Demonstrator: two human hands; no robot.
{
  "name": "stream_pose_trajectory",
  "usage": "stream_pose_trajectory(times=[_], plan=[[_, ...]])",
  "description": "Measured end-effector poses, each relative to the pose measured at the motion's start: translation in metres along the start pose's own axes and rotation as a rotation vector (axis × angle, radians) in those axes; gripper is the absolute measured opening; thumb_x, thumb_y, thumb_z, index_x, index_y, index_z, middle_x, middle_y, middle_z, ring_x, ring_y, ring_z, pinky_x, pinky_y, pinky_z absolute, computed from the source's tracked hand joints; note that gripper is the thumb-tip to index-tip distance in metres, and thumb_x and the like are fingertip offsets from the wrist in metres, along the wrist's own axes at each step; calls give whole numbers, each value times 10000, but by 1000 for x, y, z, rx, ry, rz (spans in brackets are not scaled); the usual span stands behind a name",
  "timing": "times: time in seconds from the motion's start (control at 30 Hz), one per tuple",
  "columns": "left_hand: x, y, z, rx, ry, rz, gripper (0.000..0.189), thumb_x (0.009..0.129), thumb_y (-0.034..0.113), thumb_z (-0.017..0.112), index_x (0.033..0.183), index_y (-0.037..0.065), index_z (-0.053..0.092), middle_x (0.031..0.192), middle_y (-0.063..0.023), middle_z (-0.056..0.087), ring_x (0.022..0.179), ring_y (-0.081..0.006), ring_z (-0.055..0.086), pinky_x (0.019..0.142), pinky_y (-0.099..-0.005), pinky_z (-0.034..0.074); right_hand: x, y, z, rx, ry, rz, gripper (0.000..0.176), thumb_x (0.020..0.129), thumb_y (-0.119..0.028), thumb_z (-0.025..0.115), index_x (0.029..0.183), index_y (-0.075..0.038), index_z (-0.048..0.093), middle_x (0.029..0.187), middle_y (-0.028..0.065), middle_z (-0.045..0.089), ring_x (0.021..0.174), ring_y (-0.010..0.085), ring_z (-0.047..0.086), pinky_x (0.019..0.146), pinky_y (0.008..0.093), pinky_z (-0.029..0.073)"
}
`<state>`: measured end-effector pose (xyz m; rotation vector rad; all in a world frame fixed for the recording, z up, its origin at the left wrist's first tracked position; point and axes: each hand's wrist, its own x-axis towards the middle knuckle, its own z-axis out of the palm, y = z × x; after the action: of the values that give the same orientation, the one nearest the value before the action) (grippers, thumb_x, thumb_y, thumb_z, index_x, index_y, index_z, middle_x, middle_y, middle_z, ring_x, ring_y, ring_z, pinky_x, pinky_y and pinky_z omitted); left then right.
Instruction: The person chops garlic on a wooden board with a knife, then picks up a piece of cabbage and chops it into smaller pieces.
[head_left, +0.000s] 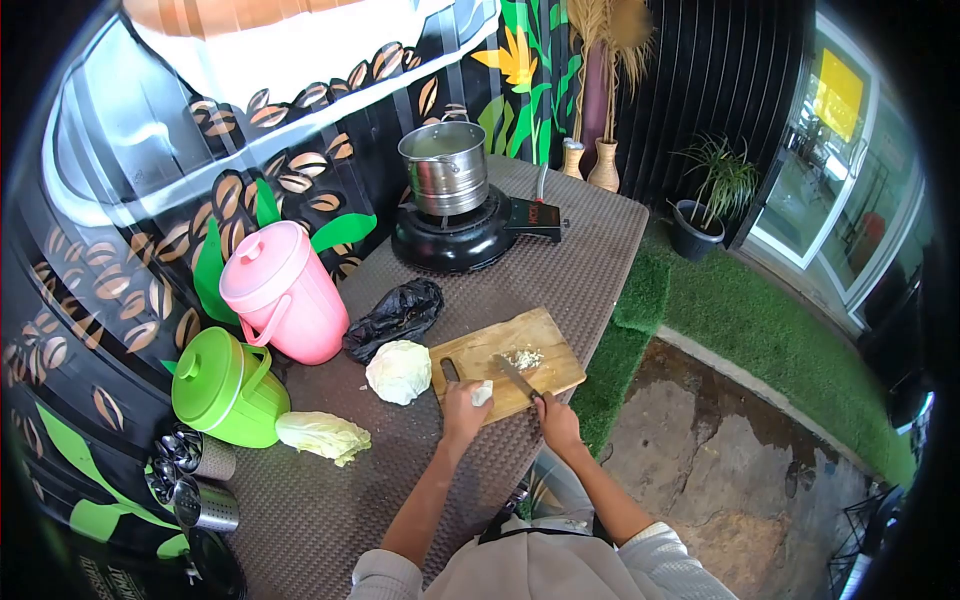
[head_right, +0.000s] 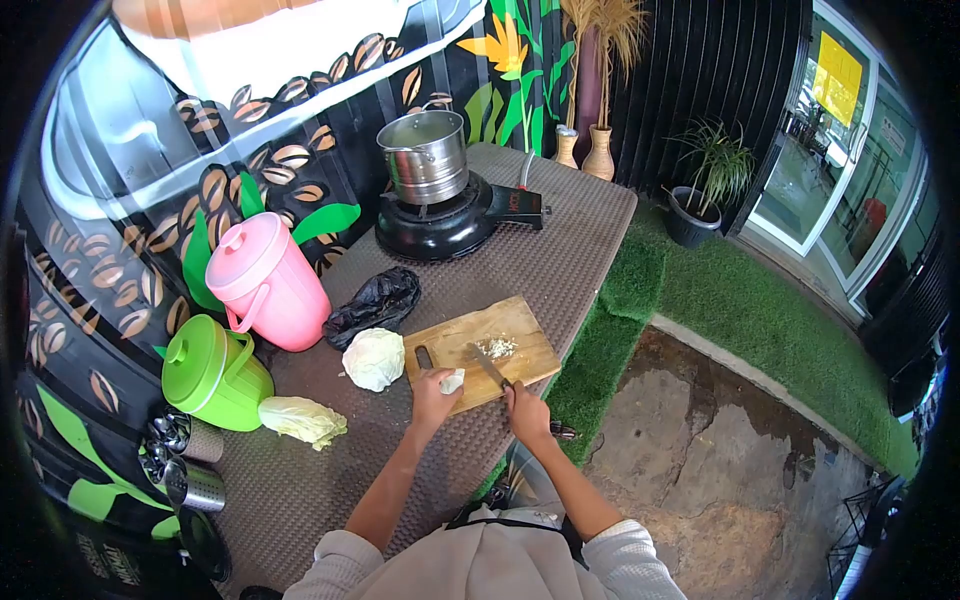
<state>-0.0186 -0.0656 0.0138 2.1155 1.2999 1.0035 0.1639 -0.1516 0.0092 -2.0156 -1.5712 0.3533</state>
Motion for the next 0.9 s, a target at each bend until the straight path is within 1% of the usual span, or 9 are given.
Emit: stream_pose_trajectory(times=[0.1, 0.17, 0.3, 0.37, 0.5, 0.57, 0.7, 0.83, 0.9], plan=[[-1, 4, 3, 17, 5, -3, 322, 669, 105, 739, 956, -24, 671, 982, -170, 656, 962, -330, 574, 861, -382, 456, 7, 0, -4, 30, 36, 54, 303, 962, -311, 442, 887, -26, 515, 635, 246, 590, 604, 438, 597, 522, 521, 474], [-3, 3, 7, 45, 10, 27, 330, 672, 93, 734, 975, -24, 670, 1001, -155, 654, 986, -322, 554, 868, -379, 451, 5, -3, -2, 71, 14, -35, 310, 962, -316, 438, 884, -26, 512, 634, 248, 589, 608, 442, 595, 530, 524, 474], [-5, 8, 6, 68, 25, 31, 343, 678, 87, 731, 996, -23, 668, 1016, -147, 651, 980, -318, 550, 869, -379, 450, 5, -9, 6, 45, -19, -64, 312, 961, -319, 438, 879, -26, 509, 643, 250, 591, 613, 442, 595, 531, 523, 473], [-6, 6, 7, 65, 43, 57, 348, 686, 85, 726, 1013, -17, 667, 1010, -143, 651, 978, -316, 549, 865, -379, 452, 11, -12, 3, 32, 17, 54, 315, 960, -321, 439, 880, -25, 513, 650, 255, 590, 621, 444, 595, 535, 522, 471], [-9, 7, 7, 53, 45, 34, 355, 692, 90, 725, 1026, -16, 665, 1009, -141, 651, 978, -311, 551, 864, -376, 454, 15, -16, 6, 71, 41, 88, 318, 961, -326, 436, 887, -28, 518, 659, 253, 596, 630, 444, 598, 540, 522, 472], [-9, 7, 8, 55, 62, 37, 358, 698, 94, 725, 1035, -13, 666, 1008, -140, 651, 979, -304, 553, 860, -371, 455, 12, -16, 14, 36, -7, -45, 320, 962, -329, 431, 890, -30, 523, 661, 255, 596, 636, 448, 600, 542, 524, 474], [-10, 11, 4, 44, 63, 29, 352, 703, 96, 722, 1033, -15, 668, 1013, -140, 652, 979, -298, 554, 861, -366, 456, 13, -15, 7, 10, 24, 96, 326, 961, -333, 434, 889, -29, 526, 665, 259, 597, 642, 447, 603, 556, 530, 479], [-12, 12, 4, 30, 71, 23, 350, 706, 94, 718, 1035, -15, 669, 1018, -142, 650, 980, -297, 553, 863, -365, 455, 13, -10, -1, 34, 33, 137, 328, 962, -335, 431, 896, -27, 524, 670, 257, 599, 643, 443, 605, 562, 529, 482], [-12, 13, 5, 24, 72, 30, 354, 707, 94, 718, 1040, -16, 668, 1020, -145, 650, 981, -297, 552, 864, -366, 454, 7, -10, 3, 69, 11, -11, 328, 963, -332, 429, 894, -26, 524, 673, 255, 602, 641, 441, 605, 558, 526, 484]])
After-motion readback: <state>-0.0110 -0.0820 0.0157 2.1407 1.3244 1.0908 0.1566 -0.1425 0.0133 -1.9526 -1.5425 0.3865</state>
